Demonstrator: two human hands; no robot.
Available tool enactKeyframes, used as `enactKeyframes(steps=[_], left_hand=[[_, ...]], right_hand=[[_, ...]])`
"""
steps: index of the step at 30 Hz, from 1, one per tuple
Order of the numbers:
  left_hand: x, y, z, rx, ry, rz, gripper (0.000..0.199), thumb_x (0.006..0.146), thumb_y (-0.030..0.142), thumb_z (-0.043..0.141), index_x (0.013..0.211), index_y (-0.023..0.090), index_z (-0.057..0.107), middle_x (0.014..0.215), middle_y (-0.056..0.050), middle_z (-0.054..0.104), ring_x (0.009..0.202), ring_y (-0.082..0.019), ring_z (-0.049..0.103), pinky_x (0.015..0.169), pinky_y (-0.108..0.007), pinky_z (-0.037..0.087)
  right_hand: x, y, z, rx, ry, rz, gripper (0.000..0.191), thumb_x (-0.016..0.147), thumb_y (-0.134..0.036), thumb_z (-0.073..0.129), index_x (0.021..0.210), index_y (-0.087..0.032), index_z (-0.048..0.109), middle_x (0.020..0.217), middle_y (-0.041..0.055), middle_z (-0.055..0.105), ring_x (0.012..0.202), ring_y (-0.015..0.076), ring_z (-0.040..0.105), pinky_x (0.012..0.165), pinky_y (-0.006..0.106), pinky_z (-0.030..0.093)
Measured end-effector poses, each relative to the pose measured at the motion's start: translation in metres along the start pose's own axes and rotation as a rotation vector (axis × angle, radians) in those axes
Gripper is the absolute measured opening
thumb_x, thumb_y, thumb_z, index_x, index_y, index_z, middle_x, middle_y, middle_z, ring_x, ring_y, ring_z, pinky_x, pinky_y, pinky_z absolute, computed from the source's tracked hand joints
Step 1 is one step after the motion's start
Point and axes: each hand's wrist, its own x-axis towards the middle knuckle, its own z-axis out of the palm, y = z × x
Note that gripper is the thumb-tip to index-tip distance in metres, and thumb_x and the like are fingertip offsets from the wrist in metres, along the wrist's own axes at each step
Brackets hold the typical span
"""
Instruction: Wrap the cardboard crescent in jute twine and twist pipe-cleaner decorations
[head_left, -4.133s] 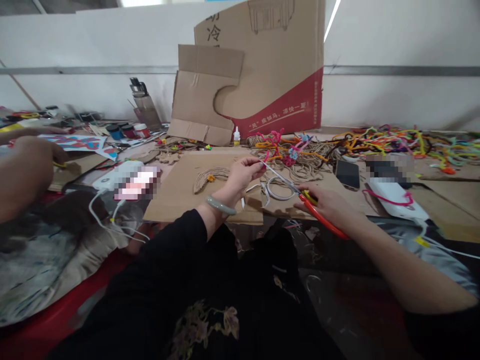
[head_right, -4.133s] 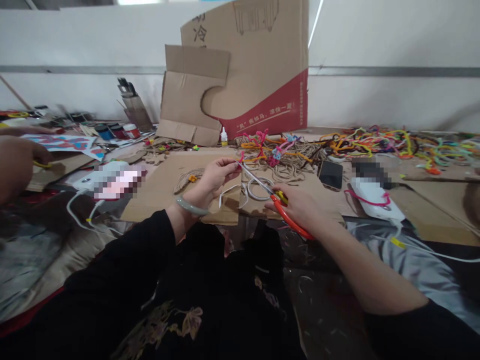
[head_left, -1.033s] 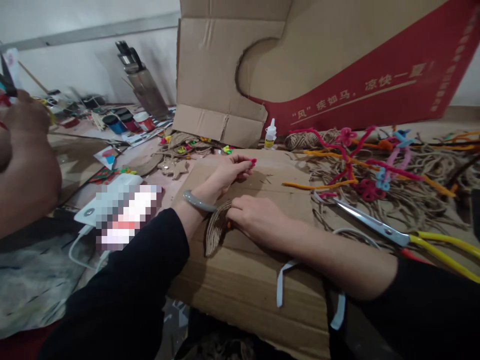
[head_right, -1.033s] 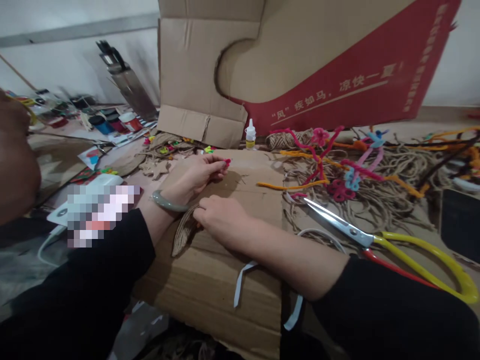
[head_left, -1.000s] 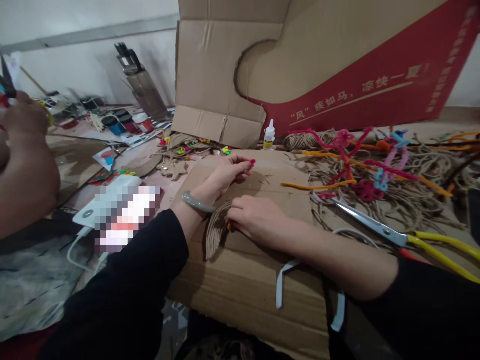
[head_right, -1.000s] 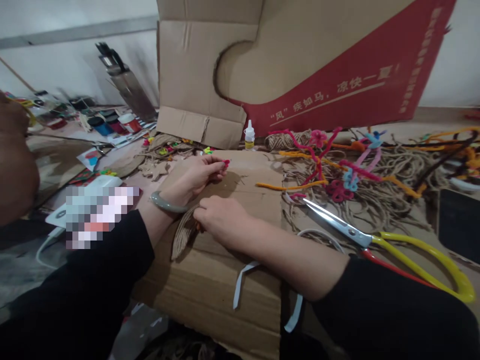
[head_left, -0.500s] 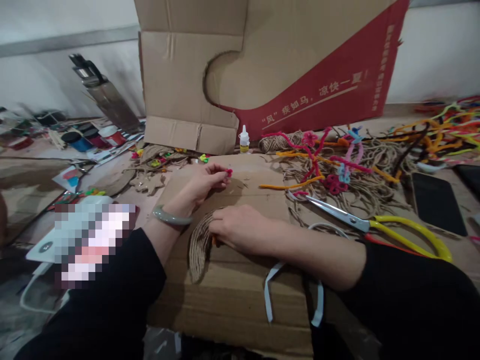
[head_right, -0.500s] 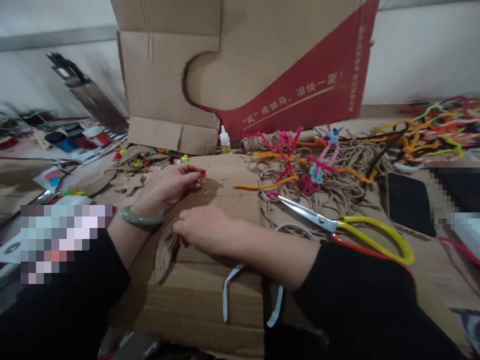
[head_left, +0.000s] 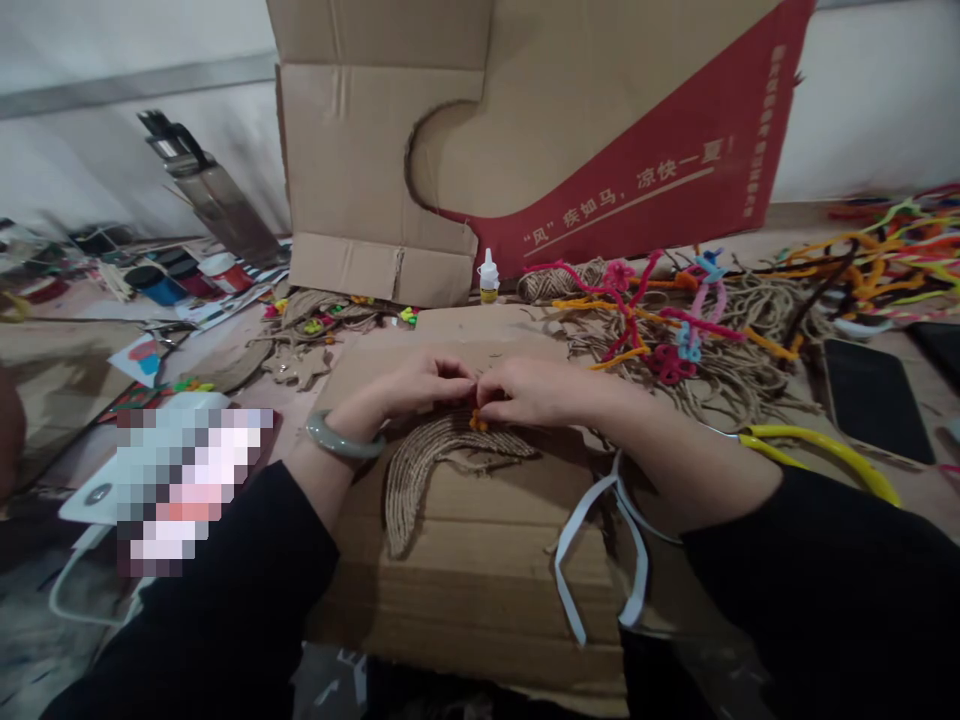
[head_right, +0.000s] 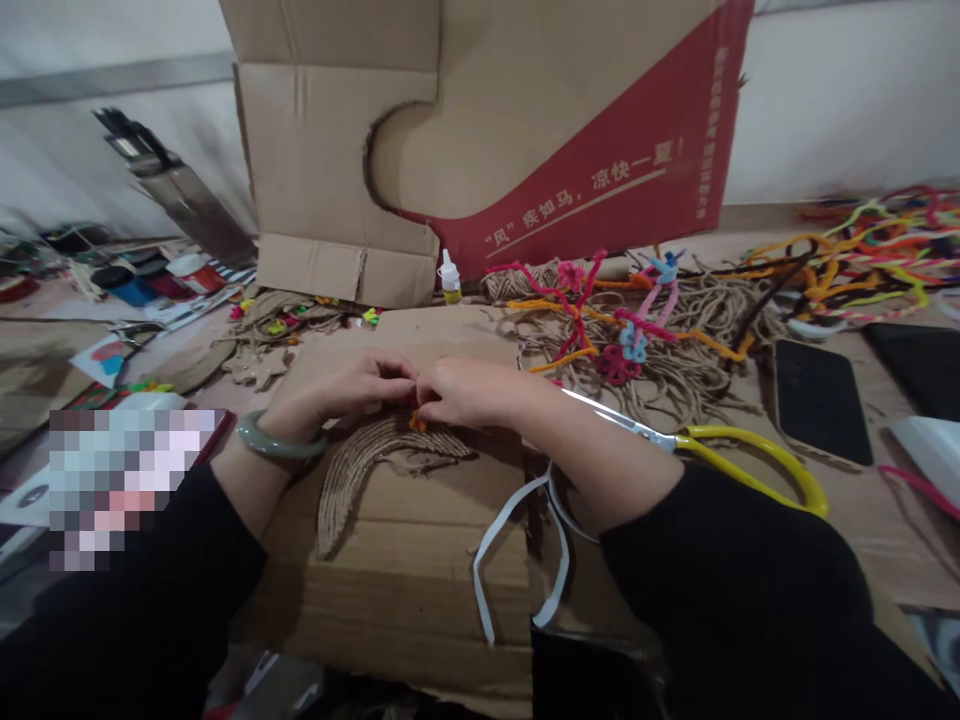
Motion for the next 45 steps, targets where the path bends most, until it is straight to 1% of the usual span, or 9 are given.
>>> enactKeyframes(steps=[4, 10, 15, 19, 23, 30, 33, 39, 45], left_hand=[[-0.003, 0.001, 0.002, -0.010, 0.005, 0.017, 0.029, 0.075, 0.041, 0.058, 0.068, 0.013, 0.064, 0.061, -0.001, 0.058, 0.053, -0.008, 0.047, 0.048, -0.020, 0.032], [0.000, -0.003, 0.007, -0.132, 0.068, -0.008, 0.027, 0.083, 0.035, 0.053, 0.070, 0.013, 0.062, 0.064, -0.001, 0.060, 0.054, -0.006, 0.048, 0.052, -0.019, 0.035], [0.001, -0.003, 0.008, -0.222, 0.151, -0.104, 0.027, 0.088, 0.037, 0.048, 0.074, 0.016, 0.057, 0.056, 0.003, 0.053, 0.042, -0.003, 0.041, 0.041, -0.019, 0.023], [0.000, -0.002, 0.008, -0.251, 0.157, -0.114, 0.025, 0.087, 0.035, 0.050, 0.073, 0.016, 0.057, 0.056, 0.002, 0.052, 0.043, -0.003, 0.044, 0.040, -0.019, 0.022], [0.002, -0.002, 0.009, -0.243, 0.154, -0.119, 0.023, 0.086, 0.035, 0.053, 0.074, 0.016, 0.057, 0.059, 0.001, 0.055, 0.045, -0.004, 0.045, 0.042, -0.019, 0.024], [0.003, -0.009, 0.008, -0.281, 0.152, -0.047, 0.021, 0.083, 0.035, 0.055, 0.077, 0.015, 0.057, 0.062, 0.000, 0.058, 0.053, -0.005, 0.052, 0.046, -0.017, 0.032], [0.002, -0.007, 0.008, -0.248, 0.156, -0.056, 0.024, 0.082, 0.039, 0.057, 0.078, 0.016, 0.057, 0.064, -0.001, 0.061, 0.052, -0.005, 0.050, 0.046, -0.017, 0.031], [0.002, 0.000, 0.009, -0.189, 0.196, -0.112, 0.024, 0.080, 0.039, 0.058, 0.075, 0.015, 0.057, 0.063, -0.001, 0.062, 0.050, -0.006, 0.049, 0.045, -0.018, 0.030], [0.002, 0.002, 0.011, -0.187, 0.194, -0.112, 0.024, 0.081, 0.037, 0.057, 0.073, 0.015, 0.057, 0.060, 0.000, 0.060, 0.050, -0.005, 0.049, 0.045, -0.018, 0.030]], right_hand=[[-0.004, -0.001, -0.012, 0.005, 0.091, 0.066, 0.027, 0.082, -0.033, 0.050, 0.091, -0.019, 0.071, 0.081, 0.0038, 0.069, 0.070, 0.0142, 0.056, 0.061, 0.025, 0.035], [-0.019, 0.007, -0.039, 0.082, 0.426, 0.128, 0.024, 0.081, -0.032, 0.052, 0.088, -0.017, 0.069, 0.075, 0.0019, 0.067, 0.065, 0.0126, 0.055, 0.062, 0.024, 0.039], [-0.056, 0.035, -0.063, -0.176, 0.651, 0.366, 0.025, 0.079, -0.037, 0.053, 0.089, -0.021, 0.070, 0.079, 0.0028, 0.068, 0.068, 0.0148, 0.057, 0.063, 0.027, 0.037], [-0.093, 0.085, -0.069, -0.474, 0.578, 0.731, 0.033, 0.081, -0.044, 0.052, 0.099, -0.022, 0.069, 0.081, 0.0073, 0.068, 0.071, 0.0199, 0.057, 0.060, 0.031, 0.034], [-0.116, 0.127, -0.057, -0.451, 0.514, 0.972, 0.039, 0.078, -0.054, 0.052, 0.098, -0.024, 0.068, 0.086, 0.0084, 0.068, 0.075, 0.0237, 0.058, 0.059, 0.031, 0.035], [-0.128, 0.135, -0.037, -0.287, 0.374, 0.792, 0.064, 0.073, -0.058, 0.058, 0.119, -0.013, 0.059, 0.106, 0.0161, 0.064, 0.083, 0.0241, 0.058, 0.068, 0.032, 0.041], [-0.134, 0.127, -0.038, -0.284, 0.349, 0.752, 0.049, 0.079, -0.043, 0.055, 0.115, -0.011, 0.061, 0.097, 0.0169, 0.064, 0.071, 0.0202, 0.055, 0.064, 0.031, 0.039], [-0.140, 0.126, -0.045, -0.221, 0.501, 0.938, 0.034, 0.079, -0.033, 0.053, 0.105, -0.014, 0.065, 0.093, 0.0148, 0.067, 0.074, 0.0205, 0.055, 0.064, 0.030, 0.037], [-0.138, 0.158, -0.066, -0.211, 0.669, 1.109, 0.050, 0.082, -0.041, 0.049, 0.122, -0.012, 0.059, 0.109, 0.0170, 0.065, 0.083, 0.0193, 0.054, 0.068, 0.030, 0.035]])
